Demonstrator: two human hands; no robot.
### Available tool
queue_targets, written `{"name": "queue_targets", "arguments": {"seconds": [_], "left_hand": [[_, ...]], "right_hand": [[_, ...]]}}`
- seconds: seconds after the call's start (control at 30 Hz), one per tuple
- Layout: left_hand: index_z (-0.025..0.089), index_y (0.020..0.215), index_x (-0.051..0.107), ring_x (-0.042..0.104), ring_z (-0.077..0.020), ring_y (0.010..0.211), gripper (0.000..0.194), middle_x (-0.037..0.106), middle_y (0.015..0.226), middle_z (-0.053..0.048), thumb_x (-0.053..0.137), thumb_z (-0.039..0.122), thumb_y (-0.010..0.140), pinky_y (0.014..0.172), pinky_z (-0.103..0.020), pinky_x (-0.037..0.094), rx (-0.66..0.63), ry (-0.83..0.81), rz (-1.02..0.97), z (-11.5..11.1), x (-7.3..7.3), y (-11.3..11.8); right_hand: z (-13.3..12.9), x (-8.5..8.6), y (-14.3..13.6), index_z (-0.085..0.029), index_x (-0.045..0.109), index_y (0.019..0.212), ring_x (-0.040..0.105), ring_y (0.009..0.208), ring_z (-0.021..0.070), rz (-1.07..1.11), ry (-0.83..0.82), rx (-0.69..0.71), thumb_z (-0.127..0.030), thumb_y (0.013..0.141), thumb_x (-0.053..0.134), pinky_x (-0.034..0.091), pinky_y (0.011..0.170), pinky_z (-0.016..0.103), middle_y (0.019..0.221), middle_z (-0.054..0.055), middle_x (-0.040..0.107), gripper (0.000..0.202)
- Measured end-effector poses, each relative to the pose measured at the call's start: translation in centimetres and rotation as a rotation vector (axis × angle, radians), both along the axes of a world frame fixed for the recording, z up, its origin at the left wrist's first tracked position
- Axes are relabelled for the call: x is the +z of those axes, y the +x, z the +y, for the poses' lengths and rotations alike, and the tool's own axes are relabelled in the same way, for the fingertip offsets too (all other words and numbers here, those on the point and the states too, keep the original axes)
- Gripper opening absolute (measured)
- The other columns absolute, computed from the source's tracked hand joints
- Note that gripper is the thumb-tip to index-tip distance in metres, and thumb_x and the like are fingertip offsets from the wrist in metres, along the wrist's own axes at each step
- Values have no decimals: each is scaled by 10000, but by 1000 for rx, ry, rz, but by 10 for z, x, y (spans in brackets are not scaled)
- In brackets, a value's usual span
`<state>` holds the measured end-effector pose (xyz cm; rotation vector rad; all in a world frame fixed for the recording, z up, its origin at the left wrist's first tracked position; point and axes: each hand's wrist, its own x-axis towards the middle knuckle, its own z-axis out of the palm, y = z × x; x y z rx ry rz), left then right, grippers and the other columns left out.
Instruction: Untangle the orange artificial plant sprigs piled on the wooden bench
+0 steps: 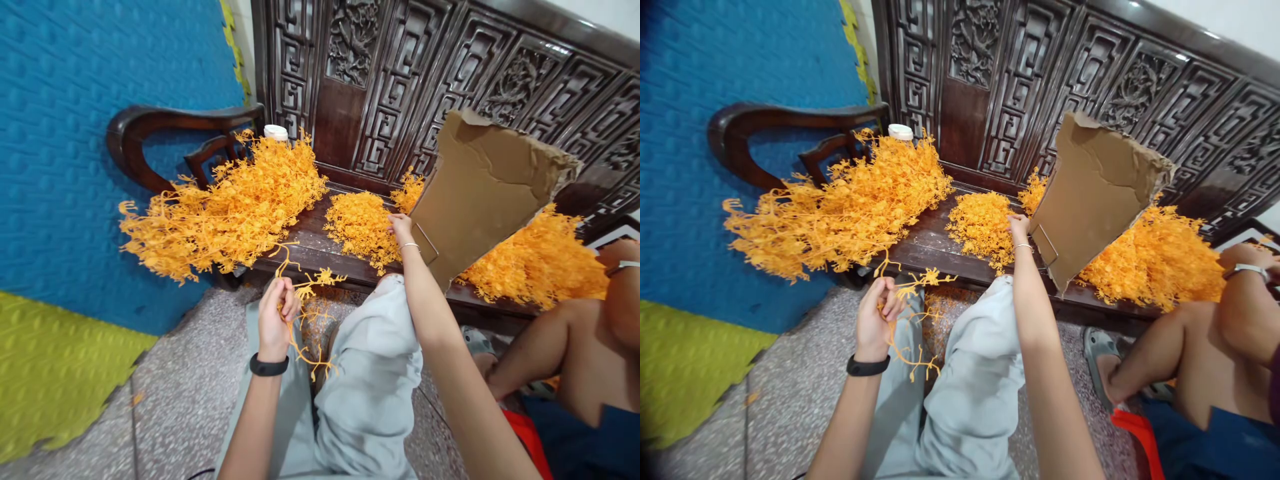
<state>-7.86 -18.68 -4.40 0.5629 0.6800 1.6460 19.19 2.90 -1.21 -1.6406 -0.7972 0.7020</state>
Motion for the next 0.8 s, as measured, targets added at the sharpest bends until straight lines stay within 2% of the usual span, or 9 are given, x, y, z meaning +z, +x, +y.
{"name": "queue_targets", "arguments": {"seconds": [0.13,0.2,0.27,0.37,0.47,0.57,0.63,0.8], "left_hand": [[152,665,488,230,-19,308,198,293,390,88,530,299,792,361,-149,228,8,-50,-23,-1,2,-1],[152,664,490,234,-22,311,196,290,384,86,513,294,797,369,-153,238,0,-38,-32,-1,4,-2],[150,657,489,241,-24,315,196,295,384,82,497,286,799,374,-158,242,-13,-21,-46,-2,5,-2],[149,638,480,249,-28,322,196,300,390,74,479,267,794,372,-166,234,-33,-2,-69,-2,5,-3],[148,630,475,245,-29,323,193,297,392,72,472,255,791,365,-168,215,-39,5,-76,-2,4,-4],[147,634,475,253,-29,325,189,309,403,71,476,256,788,365,-169,219,-26,1,-72,-1,3,-4],[150,653,484,273,-32,330,172,330,416,68,489,263,782,367,-170,228,-9,4,-62,0,3,-4],[163,714,500,325,-41,348,120,402,472,59,540,271,748,369,-170,252,0,-20,-26,1,4,-2]], "right_hand": [[-9,16,-10,-121,528,729,434,380,33,50,54,6,-93,741,502,359,414,165,523,-49,492,40],[-17,26,-22,-124,536,719,458,402,34,68,81,108,-123,747,514,382,440,167,567,-28,531,35],[-28,36,-37,-123,553,725,489,435,39,51,113,321,-171,752,537,400,466,175,629,-1,568,57],[-48,48,-61,-125,582,769,541,525,57,-54,145,759,-282,770,551,430,530,190,737,31,597,160],[-66,56,-82,-135,605,844,566,640,80,-195,97,1173,-370,780,545,461,629,219,833,48,614,252],[-81,60,-100,-143,605,913,567,746,98,-313,39,1457,-390,780,551,466,723,250,901,52,619,285],[-91,62,-110,-150,595,950,563,827,113,-352,85,1538,-382,767,577,455,790,274,941,48,612,296],[-109,62,-129,-213,544,1104,471,1087,163,-517,339,1592,-340,687,681,361,965,349,1149,44,527,457]]}}
